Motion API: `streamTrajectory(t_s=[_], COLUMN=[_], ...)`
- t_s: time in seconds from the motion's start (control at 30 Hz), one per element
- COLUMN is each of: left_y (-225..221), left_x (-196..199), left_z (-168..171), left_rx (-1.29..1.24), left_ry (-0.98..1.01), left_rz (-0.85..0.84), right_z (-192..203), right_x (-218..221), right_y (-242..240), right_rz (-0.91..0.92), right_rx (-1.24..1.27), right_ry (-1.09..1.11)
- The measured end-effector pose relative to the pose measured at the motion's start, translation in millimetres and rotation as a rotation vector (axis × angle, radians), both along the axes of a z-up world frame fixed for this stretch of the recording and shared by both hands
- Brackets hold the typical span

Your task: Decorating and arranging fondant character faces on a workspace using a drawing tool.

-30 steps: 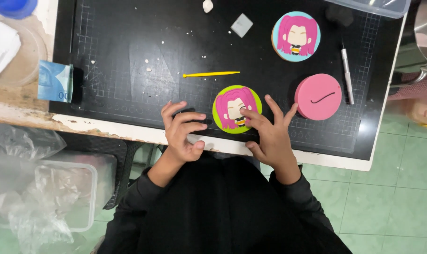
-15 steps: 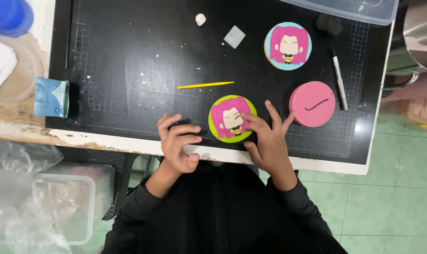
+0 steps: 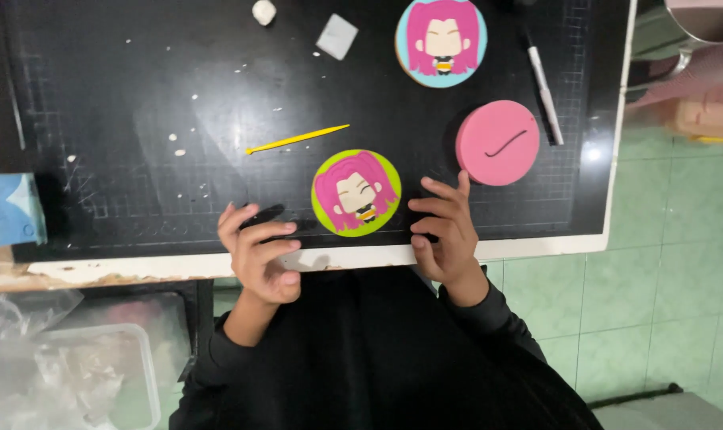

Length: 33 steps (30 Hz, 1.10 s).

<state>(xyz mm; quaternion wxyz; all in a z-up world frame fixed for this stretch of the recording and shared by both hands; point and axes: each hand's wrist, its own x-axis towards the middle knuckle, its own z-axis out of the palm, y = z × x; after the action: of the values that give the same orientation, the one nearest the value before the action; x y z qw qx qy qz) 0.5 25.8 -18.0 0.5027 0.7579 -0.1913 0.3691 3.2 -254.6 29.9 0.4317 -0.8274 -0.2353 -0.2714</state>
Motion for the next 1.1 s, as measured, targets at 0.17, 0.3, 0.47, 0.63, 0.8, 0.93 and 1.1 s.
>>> streamTrajectory(t_s=[0.17, 0.3, 0.47, 0.63, 0.8, 0.93, 1.1], left_y=[2, 5, 2, 2, -2, -3, -3], left_x=[1, -1, 2, 3, 4, 4, 3], left_z=[-12, -19, -15, -11, -5, -3, -4], left_rx=[-0.032, -0.058, -0.054, -0.043, -0.017, -0.011, -0.022], left_ry=[-0.039, -0.050, -0.059, -0.071, -0.060, -0.048, -0.043], left_rz=[0.004, 0.005, 0.028, 0.053, 0.063, 0.075, 0.103], right_z=[15, 20, 24, 27, 34, 29, 26], right_x=[-2, 3, 11, 6, -18, -14, 12], right_y=[-30, -72, -85, -74, -75, -79, -75], right_rz=[-0.126, -0.364, -0.466, -0.492, -0.471, -0.470, -0.462], right_rx=[-0.042, -0.323, -0.550, -0.807, -0.765, -0.778, -0.768], right_ry=[0.003, 0.072, 0.231, 0.269, 0.373, 0.396, 0.288])
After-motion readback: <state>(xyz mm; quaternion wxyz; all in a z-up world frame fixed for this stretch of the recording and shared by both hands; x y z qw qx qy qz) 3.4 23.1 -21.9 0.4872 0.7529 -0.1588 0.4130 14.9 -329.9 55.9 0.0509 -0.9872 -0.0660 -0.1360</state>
